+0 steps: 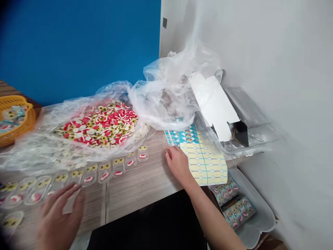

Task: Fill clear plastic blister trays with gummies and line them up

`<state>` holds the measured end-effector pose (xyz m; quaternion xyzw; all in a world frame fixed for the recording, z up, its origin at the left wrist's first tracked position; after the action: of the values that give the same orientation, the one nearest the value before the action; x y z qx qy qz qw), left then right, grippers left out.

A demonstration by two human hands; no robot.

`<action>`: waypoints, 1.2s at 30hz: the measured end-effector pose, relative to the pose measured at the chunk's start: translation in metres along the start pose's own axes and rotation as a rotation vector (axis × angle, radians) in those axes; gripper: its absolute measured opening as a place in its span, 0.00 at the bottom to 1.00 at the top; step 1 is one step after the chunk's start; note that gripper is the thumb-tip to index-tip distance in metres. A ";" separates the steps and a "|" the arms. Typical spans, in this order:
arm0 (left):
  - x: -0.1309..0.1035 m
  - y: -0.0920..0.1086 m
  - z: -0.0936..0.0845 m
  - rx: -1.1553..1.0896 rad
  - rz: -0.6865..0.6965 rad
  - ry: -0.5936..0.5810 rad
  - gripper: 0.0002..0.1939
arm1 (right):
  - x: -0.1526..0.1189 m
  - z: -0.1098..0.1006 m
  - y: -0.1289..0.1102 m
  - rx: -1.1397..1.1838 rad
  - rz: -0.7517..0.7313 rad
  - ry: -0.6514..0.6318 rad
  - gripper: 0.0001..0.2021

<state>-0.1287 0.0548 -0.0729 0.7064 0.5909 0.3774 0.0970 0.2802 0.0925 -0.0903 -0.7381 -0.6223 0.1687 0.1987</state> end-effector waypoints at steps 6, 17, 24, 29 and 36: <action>0.037 0.122 0.093 -0.221 0.224 -0.203 0.11 | 0.055 0.003 -0.017 -0.235 -0.125 0.013 0.13; 0.026 0.122 0.183 -1.198 -0.662 -0.399 0.24 | 0.000 0.007 -0.100 0.035 -0.361 -0.079 0.05; 0.042 0.068 0.154 -1.326 -0.809 -0.155 0.26 | 0.031 0.025 -0.165 0.331 -0.506 -0.356 0.07; 0.052 0.044 0.141 -1.492 -0.895 -0.095 0.34 | 0.120 0.047 -0.181 -0.081 -0.488 -0.192 0.10; 0.053 0.033 0.141 -1.605 -0.955 -0.092 0.35 | 0.166 0.105 -0.191 -0.455 -0.487 -0.230 0.11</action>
<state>-0.0109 0.1374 -0.1295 0.1247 0.3767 0.5645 0.7238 0.0935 0.2926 -0.0851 -0.5697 -0.8200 0.0553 -0.0077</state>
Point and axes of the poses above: each hand's wrist, its own x-axis towards the middle knuckle, its own z-axis out of the palm, y = z × x, the point moved 10 cm from there along x, towards the middle knuckle, and after that the axes turned 6 degrees about -y, right-handed, at the moved point
